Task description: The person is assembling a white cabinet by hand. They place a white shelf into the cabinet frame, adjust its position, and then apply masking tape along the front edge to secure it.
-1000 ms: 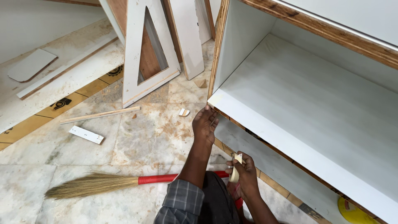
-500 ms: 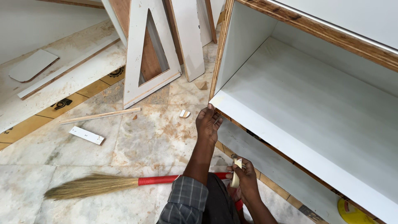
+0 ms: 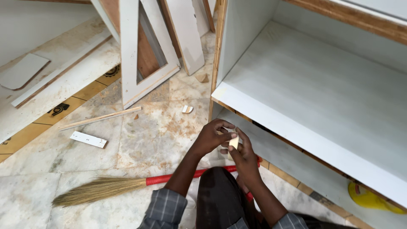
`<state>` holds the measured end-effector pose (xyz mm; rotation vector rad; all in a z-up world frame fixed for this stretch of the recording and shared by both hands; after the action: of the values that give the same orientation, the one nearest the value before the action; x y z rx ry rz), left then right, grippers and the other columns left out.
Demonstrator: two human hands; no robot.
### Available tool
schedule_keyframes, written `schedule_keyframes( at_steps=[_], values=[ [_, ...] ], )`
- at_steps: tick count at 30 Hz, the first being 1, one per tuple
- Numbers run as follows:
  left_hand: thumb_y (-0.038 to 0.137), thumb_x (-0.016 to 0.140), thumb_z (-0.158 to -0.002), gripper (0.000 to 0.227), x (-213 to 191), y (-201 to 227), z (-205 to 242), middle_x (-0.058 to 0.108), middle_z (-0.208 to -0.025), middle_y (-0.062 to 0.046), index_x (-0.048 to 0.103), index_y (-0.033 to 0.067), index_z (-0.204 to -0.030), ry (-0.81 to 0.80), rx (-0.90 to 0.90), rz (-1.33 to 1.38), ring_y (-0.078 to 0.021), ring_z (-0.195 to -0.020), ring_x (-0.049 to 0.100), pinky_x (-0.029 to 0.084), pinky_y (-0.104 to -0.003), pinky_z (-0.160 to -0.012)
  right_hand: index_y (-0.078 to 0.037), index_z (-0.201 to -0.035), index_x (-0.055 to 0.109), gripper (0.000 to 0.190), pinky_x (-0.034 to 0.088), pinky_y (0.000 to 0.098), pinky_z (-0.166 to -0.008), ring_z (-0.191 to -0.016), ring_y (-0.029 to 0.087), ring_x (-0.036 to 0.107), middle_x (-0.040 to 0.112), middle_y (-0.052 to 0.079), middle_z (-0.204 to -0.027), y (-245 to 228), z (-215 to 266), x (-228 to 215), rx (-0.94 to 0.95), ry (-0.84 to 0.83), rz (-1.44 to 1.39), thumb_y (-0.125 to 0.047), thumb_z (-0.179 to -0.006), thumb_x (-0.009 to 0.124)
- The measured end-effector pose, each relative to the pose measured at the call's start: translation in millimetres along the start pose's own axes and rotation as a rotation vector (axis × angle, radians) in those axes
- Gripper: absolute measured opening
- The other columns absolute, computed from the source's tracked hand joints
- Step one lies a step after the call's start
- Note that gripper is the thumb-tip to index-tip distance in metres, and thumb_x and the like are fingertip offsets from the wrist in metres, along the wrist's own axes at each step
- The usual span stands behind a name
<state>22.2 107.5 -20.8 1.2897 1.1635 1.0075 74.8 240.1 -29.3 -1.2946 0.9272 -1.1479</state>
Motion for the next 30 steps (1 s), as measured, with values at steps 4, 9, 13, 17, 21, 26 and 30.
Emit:
schedule_keyframes(
  at_steps=[4,9,13,17,21,26,30],
  values=[
    [0.018,0.081,-0.084,0.026,-8.5,39.7,8.4,0.066,-0.108,-0.007,0.074,-0.0004,-0.101,-0.004,0.056,-0.069,-0.0181,-0.094,0.068,0.059,-0.033,-0.079,-0.01,-0.162,0.023,0.068,0.056,0.0382,-0.096,-0.105,0.023,0.074,0.064,0.011,-0.133,-21.8,-0.2,20.9,-0.092,-0.055,0.083,-0.011,-0.101,0.054],
    [0.016,0.074,-0.087,0.013,-19.8,51.0,9.1,0.064,-0.097,-0.005,0.071,0.0041,-0.091,-0.02,-0.189,-0.168,-0.0241,-0.084,0.07,0.06,-0.042,-0.068,-0.011,-0.162,0.01,0.077,0.058,0.0361,-0.088,-0.096,0.02,0.077,0.076,0.016,-0.112,-27.7,-0.1,31.8,0.016,0.018,0.154,-0.021,-0.1,0.055],
    [0.012,0.075,-0.085,0.006,-28.9,100.4,-4.2,0.068,-0.096,-0.003,0.071,0.008,-0.083,0.061,0.206,-0.597,-0.0238,-0.099,0.062,0.052,-0.041,-0.083,-0.007,-0.16,0.007,0.081,0.06,0.0335,-0.08,-0.089,0.02,0.079,0.078,0.016,-0.103,-30.7,-3.7,32.5,0.086,0.158,0.163,-0.027,-0.099,0.056],
    [0.01,0.073,-0.085,0.005,-39.7,122.5,-36.7,0.067,-0.096,-0.004,0.068,0.0091,-0.082,0.118,0.319,-0.667,-0.0256,-0.101,0.063,0.052,-0.042,-0.084,-0.003,-0.159,0.019,0.071,0.062,0.0317,-0.073,-0.081,0.023,0.078,0.077,0.019,-0.095,-32.4,-17.3,45.3,0.062,0.188,-0.045,-0.029,-0.102,0.053],
    [0.014,0.074,-0.086,0.009,-37.8,133.0,-75.0,0.067,-0.093,-0.003,0.067,0.0103,-0.081,0.043,0.383,-0.788,-0.0255,-0.095,0.066,0.052,-0.043,-0.079,-0.003,-0.144,0.04,0.051,0.059,0.0345,-0.062,-0.071,0.025,0.076,0.074,0.021,-0.087,-17.3,-30.9,59.6,0.207,0.189,-0.237,-0.031,-0.103,0.051],
    [0.012,0.069,-0.092,0.004,-24.5,122.5,-99.6,0.068,-0.097,-0.003,0.067,0.0124,-0.089,-0.033,0.354,-0.874,-0.0266,-0.083,0.07,0.053,-0.044,-0.068,-0.006,-0.124,0.044,0.03,0.061,0.0375,-0.063,-0.072,0.028,0.075,0.072,0.022,-0.09,-20.6,-49.5,57.1,0.19,0.279,-0.333,-0.026,-0.103,0.052],
    [0.017,0.071,-0.091,0.005,-26.4,119.8,-107.9,0.069,-0.097,-0.002,0.068,0.0136,-0.089,-0.07,0.341,-0.843,-0.0261,-0.083,0.07,0.053,-0.044,-0.067,-0.006,-0.118,0.045,0.024,0.062,0.0374,-0.063,-0.073,0.028,0.076,0.074,0.022,-0.093,-25.1,-55.4,57.9,0.19,0.312,-0.341,-0.023,-0.101,0.053]
  ],
)
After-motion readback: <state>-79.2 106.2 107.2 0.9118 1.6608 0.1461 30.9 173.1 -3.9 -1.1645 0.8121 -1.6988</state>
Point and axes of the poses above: each hand's wrist, its own z-axis away from the middle knuckle, its own x-axis out of the palm, y = z × x, the point moved 9 cm from there along -z, towards the middle knuckle
